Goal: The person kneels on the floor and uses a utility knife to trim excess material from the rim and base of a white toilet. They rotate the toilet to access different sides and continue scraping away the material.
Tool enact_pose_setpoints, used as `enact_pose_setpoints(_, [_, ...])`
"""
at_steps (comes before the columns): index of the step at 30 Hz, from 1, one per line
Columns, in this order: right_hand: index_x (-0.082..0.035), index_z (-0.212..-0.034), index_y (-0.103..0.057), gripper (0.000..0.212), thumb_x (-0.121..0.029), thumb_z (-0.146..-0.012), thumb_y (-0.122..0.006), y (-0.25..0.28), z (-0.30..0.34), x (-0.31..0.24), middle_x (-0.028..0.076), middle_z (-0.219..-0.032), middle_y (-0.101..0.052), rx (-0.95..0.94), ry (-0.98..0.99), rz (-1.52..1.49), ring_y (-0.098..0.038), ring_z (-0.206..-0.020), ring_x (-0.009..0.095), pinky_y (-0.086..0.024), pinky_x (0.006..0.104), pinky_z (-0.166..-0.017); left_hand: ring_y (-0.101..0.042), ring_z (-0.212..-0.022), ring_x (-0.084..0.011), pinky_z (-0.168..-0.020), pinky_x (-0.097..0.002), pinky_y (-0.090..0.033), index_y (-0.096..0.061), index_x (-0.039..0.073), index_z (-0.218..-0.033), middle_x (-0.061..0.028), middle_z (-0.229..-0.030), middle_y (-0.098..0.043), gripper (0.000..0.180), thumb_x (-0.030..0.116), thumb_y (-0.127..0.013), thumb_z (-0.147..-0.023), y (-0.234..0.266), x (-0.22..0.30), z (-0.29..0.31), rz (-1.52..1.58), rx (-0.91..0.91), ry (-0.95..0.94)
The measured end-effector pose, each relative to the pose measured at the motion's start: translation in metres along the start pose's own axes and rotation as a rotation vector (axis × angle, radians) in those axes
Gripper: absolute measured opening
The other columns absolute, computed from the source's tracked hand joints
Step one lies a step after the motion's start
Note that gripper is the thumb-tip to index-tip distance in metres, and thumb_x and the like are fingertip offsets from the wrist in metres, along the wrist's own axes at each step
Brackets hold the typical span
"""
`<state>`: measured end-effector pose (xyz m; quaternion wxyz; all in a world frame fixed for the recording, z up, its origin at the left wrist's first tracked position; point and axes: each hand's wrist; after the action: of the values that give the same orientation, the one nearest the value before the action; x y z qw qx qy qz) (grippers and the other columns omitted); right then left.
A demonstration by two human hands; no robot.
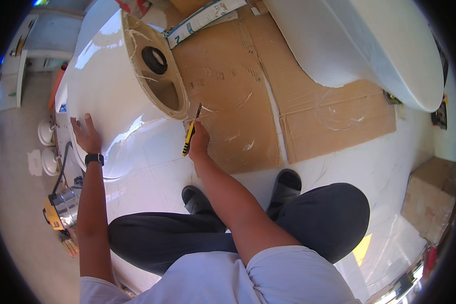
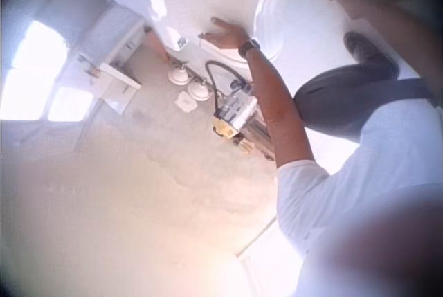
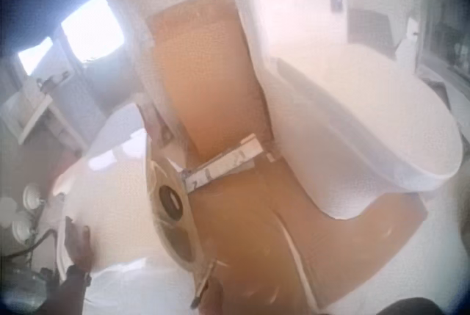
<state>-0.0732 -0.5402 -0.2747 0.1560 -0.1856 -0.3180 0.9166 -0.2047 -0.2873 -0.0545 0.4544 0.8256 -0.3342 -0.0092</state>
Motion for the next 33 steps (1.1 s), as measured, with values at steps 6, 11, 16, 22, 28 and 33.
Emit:
enact_pose_setpoints(6, [0.002,-0.098,-0.061,0.025,-0.022,-0.102,-0.061,-0.026,-0.034,-0.134,0.012,-0.083,-0.070,-0.081,0.178,0.798,-0.070,-0.064,0.022,-0.056,0.0349,-0.054,-0.054,-0.135,-0.0354,-0.117,-0.0483,-0.032,-0.043,0.000,-0.152,-0.0214,-0.146,-0.057,0.096,0.070,-0.063,-0.090,-0.002,-0.007,0.000,-0.142,0.038,-0.045])
enact_pose_setpoints(11, [0.000,-0.124,-0.066,0.045,-0.038,-0.102,-0.059,-0.068,-0.037,-0.257,0.024,-0.096,-0.072,-0.601,0.457,2.305,-0.072,-0.093,0.038,-0.055,0.0461,-0.079,-0.052,-0.136,-0.0375,-0.118,-0.0497,-0.033,-0.041,0.001,-0.153,-0.0217,-0.147,-0.056,0.096,0.068,-0.065,-0.089,0.006,0.004,0.005,-0.210,0.017,-0.001])
enact_pose_setpoints(16, [-0.004,-0.120,-0.067,0.041,-0.038,-0.097,-0.065,-0.063,-0.029,-0.287,0.021,-0.092,-0.070,-1.000,0.587,2.633,-0.069,-0.091,0.039,-0.053,0.0463,-0.081,-0.051,-0.134,-0.0416,-0.115,-0.0488,-0.038,-0.046,-0.001,-0.149,-0.0249,-0.146,-0.055,0.088,0.056,-0.073,-0.089,0.017,0.025,0.008,-0.126,0.024,0.138])
enact_pose_setpoints(22, [-0.008,-0.112,-0.066,0.031,-0.034,-0.095,-0.069,-0.056,-0.051,-0.228,0.016,-0.093,-0.069,-1.231,0.565,2.578,-0.067,-0.088,0.038,-0.053,0.0462,-0.078,-0.055,-0.130,-0.0416,-0.113,-0.0478,-0.042,-0.046,-0.001,-0.150,-0.0253,-0.143,-0.058,0.090,0.057,-0.074,-0.088,0.017,0.024,0.011,-0.067,0.058,0.131])
enact_pose_setpoints(28, [-0.012,-0.112,-0.067,0.026,-0.033,-0.097,-0.063,-0.061,-0.077,-0.187,0.016,-0.097,-0.071,-1.207,0.895,2.533,-0.069,-0.091,0.038,-0.054,0.0494,-0.078,-0.057,-0.129,-0.0406,-0.110,-0.0472,-0.045,-0.046,-0.001,-0.150,-0.0249,-0.141,-0.060,0.088,0.056,-0.073,-0.088,0.015,0.025,0.009,-0.080,0.027,0.156])
enact_pose_setpoints(33, [-0.013,-0.111,-0.071,0.024,-0.031,-0.097,-0.063,-0.060,-0.079,-0.181,0.014,-0.095,-0.071,-1.158,0.964,2.382,-0.069,-0.088,0.036,-0.055,0.0493,-0.076,-0.058,-0.128,-0.0408,-0.111,-0.0467,-0.045,-0.047,0.000,-0.150,-0.0257,-0.141,-0.059,0.086,0.056,-0.072,-0.089,0.016,0.025,0.015,-0.105,0.035,0.097])
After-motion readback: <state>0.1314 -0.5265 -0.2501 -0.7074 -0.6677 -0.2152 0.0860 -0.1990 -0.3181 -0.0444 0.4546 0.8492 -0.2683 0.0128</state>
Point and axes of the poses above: each hand's wrist, its own z-axis away from the middle knuckle, its own y-axis out of the back of the hand, x = y × z
